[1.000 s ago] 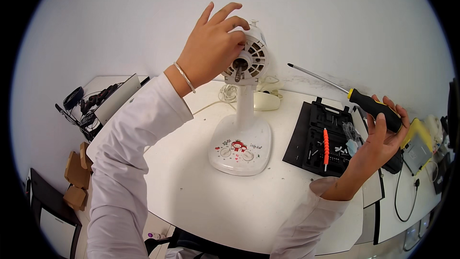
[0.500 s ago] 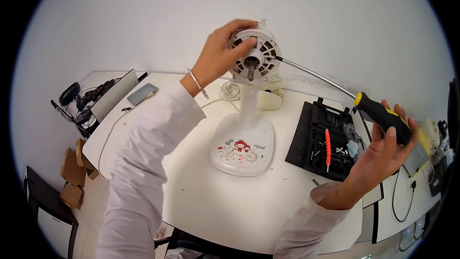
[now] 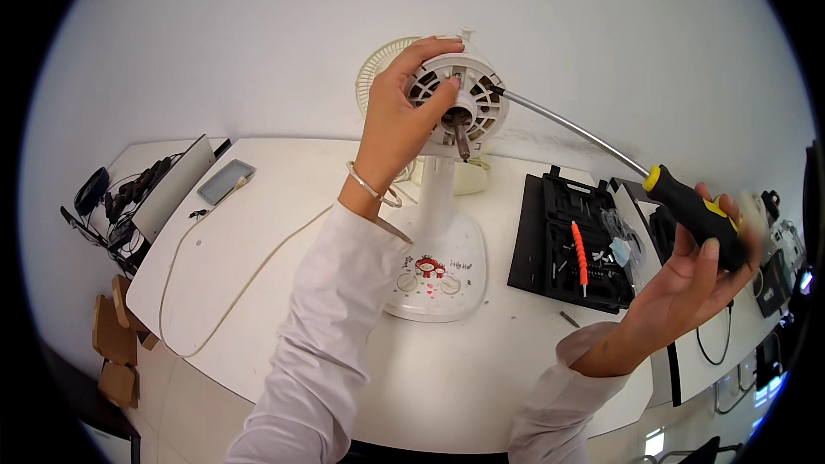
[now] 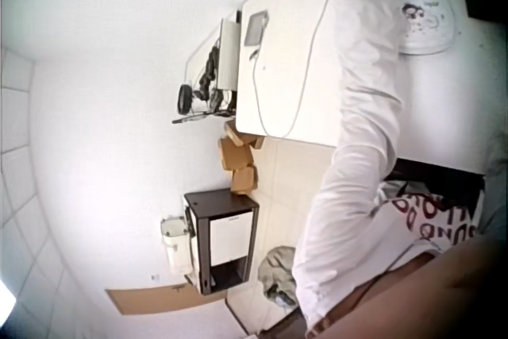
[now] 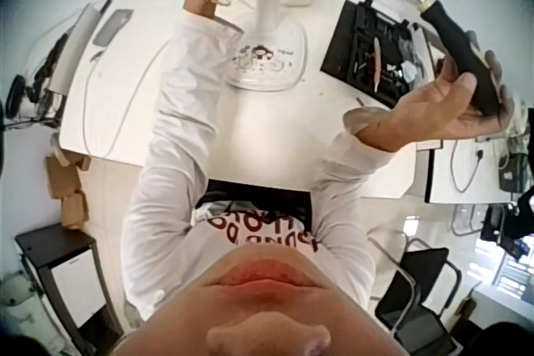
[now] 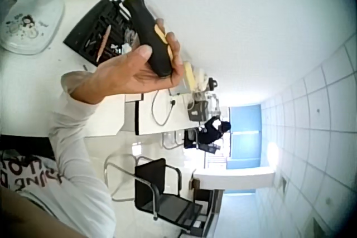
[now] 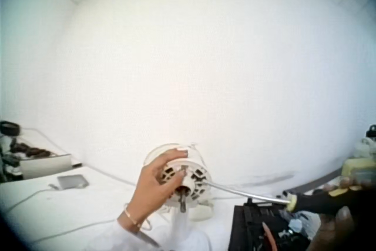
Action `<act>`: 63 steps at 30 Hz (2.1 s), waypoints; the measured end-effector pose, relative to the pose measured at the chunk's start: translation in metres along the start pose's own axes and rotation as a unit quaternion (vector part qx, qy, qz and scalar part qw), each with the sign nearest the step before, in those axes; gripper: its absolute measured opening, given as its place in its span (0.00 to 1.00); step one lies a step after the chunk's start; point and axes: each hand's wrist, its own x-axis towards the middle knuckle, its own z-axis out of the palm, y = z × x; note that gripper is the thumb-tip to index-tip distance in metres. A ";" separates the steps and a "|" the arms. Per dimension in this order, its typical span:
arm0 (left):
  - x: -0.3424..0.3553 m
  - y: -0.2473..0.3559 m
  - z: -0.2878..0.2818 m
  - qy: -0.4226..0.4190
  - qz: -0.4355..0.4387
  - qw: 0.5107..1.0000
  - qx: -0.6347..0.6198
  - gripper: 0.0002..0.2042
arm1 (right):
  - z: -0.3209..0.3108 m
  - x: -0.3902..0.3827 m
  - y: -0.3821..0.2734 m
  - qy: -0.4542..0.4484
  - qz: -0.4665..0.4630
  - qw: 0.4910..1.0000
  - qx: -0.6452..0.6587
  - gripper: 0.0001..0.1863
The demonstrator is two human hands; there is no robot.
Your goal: The person uses a screwdriver to tighten screws on the rear housing of a white desk fan. They repeatedly reposition the fan and adjust their grip while working on the same area.
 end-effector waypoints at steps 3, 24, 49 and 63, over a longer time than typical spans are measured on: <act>-0.002 0.004 0.003 0.016 0.026 0.999 0.041 0.15 | 0.002 -0.001 -0.001 -0.003 0.000 1.000 -0.009 0.24; -0.042 0.004 0.001 0.035 0.072 0.994 0.072 0.29 | 0.018 -0.014 0.001 -0.018 -0.033 0.998 -0.046 0.27; -0.042 -0.009 0.007 0.039 0.124 0.979 0.158 0.36 | 0.016 -0.021 0.011 -0.039 -0.071 0.996 -0.044 0.24; -0.042 -0.009 0.006 0.040 0.127 0.979 0.157 0.36 | 0.025 -0.023 -0.011 -0.084 -0.106 0.978 -0.158 0.29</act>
